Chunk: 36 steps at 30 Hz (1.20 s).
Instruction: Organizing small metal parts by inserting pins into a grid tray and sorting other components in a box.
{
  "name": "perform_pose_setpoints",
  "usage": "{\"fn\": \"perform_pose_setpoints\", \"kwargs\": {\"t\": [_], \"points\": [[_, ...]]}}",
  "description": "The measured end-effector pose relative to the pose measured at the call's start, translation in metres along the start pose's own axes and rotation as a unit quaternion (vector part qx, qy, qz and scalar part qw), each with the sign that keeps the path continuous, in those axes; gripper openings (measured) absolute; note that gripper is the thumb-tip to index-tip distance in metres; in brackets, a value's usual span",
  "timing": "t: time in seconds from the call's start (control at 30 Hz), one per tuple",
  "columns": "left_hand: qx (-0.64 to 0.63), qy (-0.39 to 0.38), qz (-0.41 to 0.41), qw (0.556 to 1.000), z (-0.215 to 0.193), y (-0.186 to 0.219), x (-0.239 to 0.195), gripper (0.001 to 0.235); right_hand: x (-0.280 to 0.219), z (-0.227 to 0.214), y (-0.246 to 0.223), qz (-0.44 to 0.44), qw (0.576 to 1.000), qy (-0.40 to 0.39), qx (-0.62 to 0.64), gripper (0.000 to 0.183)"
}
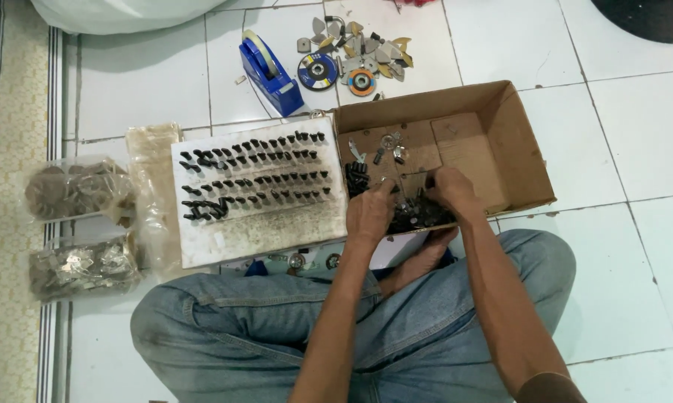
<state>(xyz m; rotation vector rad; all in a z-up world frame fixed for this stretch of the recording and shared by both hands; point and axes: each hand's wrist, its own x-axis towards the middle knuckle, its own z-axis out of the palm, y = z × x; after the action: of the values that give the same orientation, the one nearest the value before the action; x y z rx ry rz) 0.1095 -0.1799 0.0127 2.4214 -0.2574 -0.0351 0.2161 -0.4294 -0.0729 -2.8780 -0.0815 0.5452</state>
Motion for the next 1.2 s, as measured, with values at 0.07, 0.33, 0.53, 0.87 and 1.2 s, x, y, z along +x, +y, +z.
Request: {"fn": "perform_pose_setpoints", "kwargs": {"t": [0.07, 0.33, 0.53, 0.87, 1.2], "points": [[0.019, -0.011, -0.006, 1.0, 0.005, -0.002, 0.003, 0.036, -0.003, 0.006, -0.004, -0.013, 1.0, -0.004, -0.018, 0.025], [0.073, -0.036, -0.035, 0.996, 0.006, 0.002, 0.005, 0.033, -0.021, 0.01, -0.022, 0.026, 0.98, -0.093, 0.174, 0.051], [0.06, -0.012, -0.023, 0.998, -0.007, 0.013, 0.0, 0.036, -0.006, 0.037, 0.006, -0.014, 0.992, -0.093, 0.081, 0.059], [0.058, -0.013, -0.026, 0.998, 0.003, 0.007, 0.003, 0.041, -0.011, 0.003, -0.008, -0.054, 0.957, 0.0, 0.285, 0.03], [-0.082, 0.043, -0.017, 0.996, -0.037, 0.031, -0.005, 0.025, -0.06, -0.051, -0.067, -0.066, 0.882, 0.042, 0.465, 0.032]]}}
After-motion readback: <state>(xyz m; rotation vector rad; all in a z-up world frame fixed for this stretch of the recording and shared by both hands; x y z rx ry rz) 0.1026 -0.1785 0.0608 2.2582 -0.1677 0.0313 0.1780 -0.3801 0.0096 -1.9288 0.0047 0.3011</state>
